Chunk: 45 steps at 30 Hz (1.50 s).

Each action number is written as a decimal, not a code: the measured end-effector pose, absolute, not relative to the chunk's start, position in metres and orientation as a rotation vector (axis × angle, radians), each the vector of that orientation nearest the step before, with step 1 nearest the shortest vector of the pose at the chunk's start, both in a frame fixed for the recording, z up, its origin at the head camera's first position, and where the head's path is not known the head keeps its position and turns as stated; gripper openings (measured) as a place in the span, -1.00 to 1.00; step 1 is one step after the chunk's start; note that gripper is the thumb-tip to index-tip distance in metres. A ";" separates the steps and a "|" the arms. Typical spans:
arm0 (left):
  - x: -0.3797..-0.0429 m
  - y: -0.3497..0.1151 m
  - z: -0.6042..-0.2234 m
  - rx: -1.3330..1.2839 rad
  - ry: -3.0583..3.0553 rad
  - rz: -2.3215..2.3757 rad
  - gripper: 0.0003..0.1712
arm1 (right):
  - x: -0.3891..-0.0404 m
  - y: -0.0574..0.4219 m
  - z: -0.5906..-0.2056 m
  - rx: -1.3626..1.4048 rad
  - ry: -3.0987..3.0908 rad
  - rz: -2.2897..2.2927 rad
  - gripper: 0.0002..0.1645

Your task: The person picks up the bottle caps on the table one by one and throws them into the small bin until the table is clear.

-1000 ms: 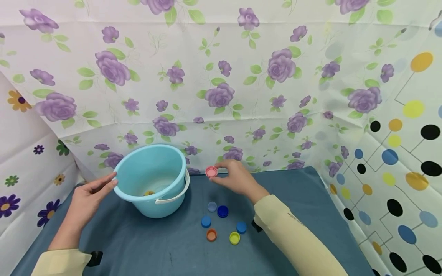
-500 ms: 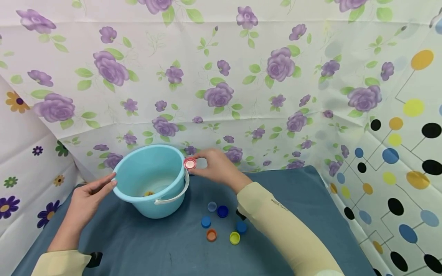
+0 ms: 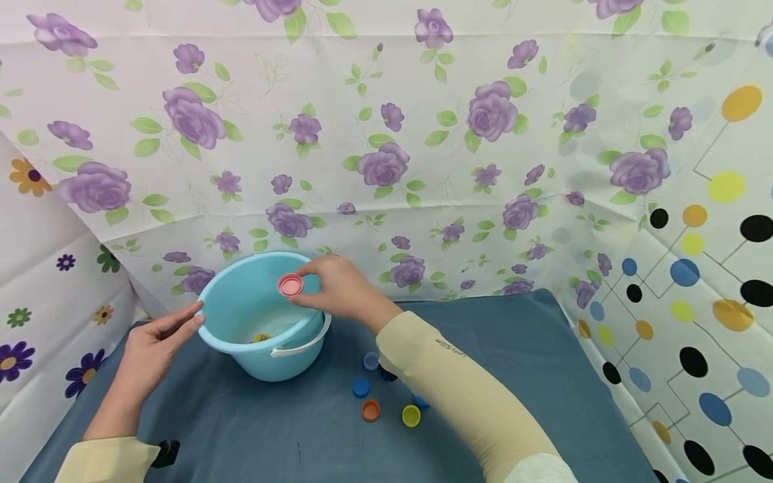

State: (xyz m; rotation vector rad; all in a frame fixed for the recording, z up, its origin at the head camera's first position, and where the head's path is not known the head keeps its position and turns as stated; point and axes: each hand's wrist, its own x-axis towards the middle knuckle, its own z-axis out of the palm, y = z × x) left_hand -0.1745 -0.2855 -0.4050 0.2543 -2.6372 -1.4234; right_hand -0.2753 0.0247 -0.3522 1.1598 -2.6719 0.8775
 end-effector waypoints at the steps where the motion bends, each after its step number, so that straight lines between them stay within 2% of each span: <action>1: -0.175 -0.286 -0.405 0.252 -2.638 -1.419 -0.32 | -0.275 0.022 -0.352 1.157 -2.677 0.874 -0.48; 21: -0.176 -0.287 -0.410 0.247 -2.634 -1.406 -0.36 | -0.272 -0.018 -0.369 1.162 -2.742 1.017 -0.45; 45: -0.176 -0.286 -0.408 0.282 -2.639 -1.393 -0.36 | -0.273 -0.023 -0.380 1.182 -2.770 0.968 -0.45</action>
